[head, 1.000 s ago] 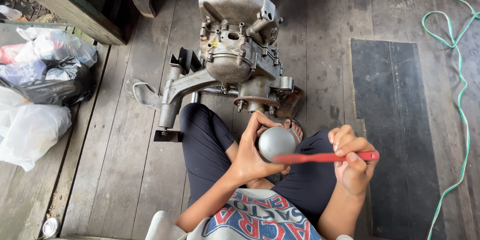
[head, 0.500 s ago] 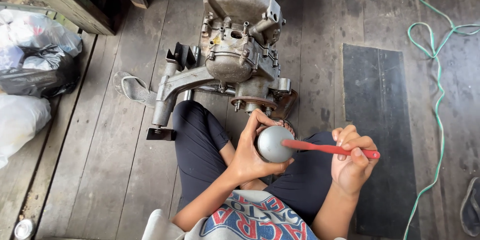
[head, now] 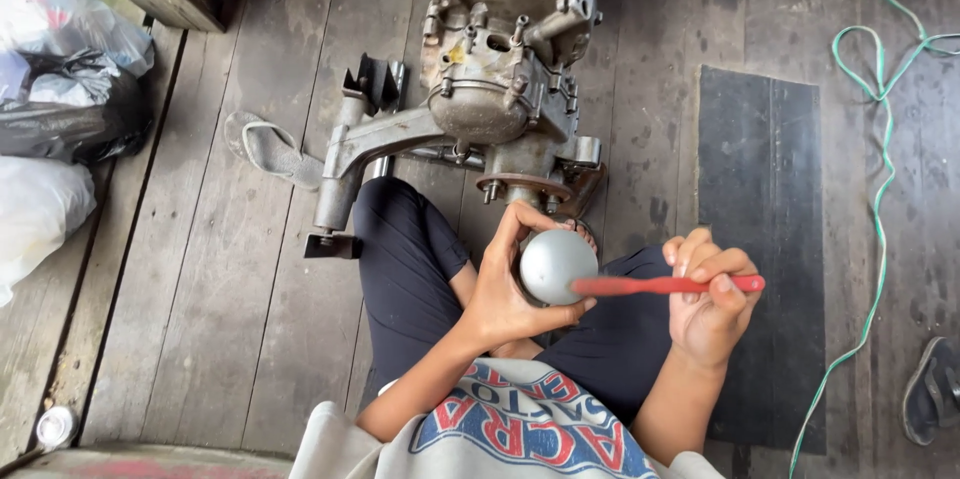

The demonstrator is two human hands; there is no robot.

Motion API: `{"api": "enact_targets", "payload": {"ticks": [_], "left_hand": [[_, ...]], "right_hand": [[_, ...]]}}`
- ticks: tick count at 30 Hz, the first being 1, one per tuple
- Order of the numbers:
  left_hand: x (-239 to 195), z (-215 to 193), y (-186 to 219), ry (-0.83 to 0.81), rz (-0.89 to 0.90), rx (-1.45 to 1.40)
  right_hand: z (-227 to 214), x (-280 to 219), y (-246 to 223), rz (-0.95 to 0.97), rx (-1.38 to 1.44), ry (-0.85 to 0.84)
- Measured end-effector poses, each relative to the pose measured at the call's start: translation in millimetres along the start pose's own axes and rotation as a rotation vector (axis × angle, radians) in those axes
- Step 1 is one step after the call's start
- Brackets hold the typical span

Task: Cleaning a motorcycle engine piston using a hand brush while sitting on the floor

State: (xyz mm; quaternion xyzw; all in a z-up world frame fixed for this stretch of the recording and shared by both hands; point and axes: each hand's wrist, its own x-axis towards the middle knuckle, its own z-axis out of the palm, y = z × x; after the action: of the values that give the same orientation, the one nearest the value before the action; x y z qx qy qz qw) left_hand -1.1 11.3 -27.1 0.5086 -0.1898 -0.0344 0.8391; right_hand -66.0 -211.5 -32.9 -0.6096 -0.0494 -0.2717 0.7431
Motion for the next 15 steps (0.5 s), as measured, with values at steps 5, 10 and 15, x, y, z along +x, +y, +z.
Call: {"api": "enact_targets", "payload": {"ticks": [5, 10, 15], "left_hand": [[4.1, -6.6, 8.5, -0.003, 0.037, -0.009], [3.1, -14.0, 7.2, -0.01, 0.048, 0.025], [3.0, -19.1, 3.4, 0.029, 0.059, 0.02]], "right_hand": [[5.7, 4.6, 1.6, 0.026, -0.007, 0.06], [6.8, 3.1, 7.4, 0.059, 0.053, 0.049], [10.7, 4.7, 6.8, 0.062, -0.017, 0.072]]}}
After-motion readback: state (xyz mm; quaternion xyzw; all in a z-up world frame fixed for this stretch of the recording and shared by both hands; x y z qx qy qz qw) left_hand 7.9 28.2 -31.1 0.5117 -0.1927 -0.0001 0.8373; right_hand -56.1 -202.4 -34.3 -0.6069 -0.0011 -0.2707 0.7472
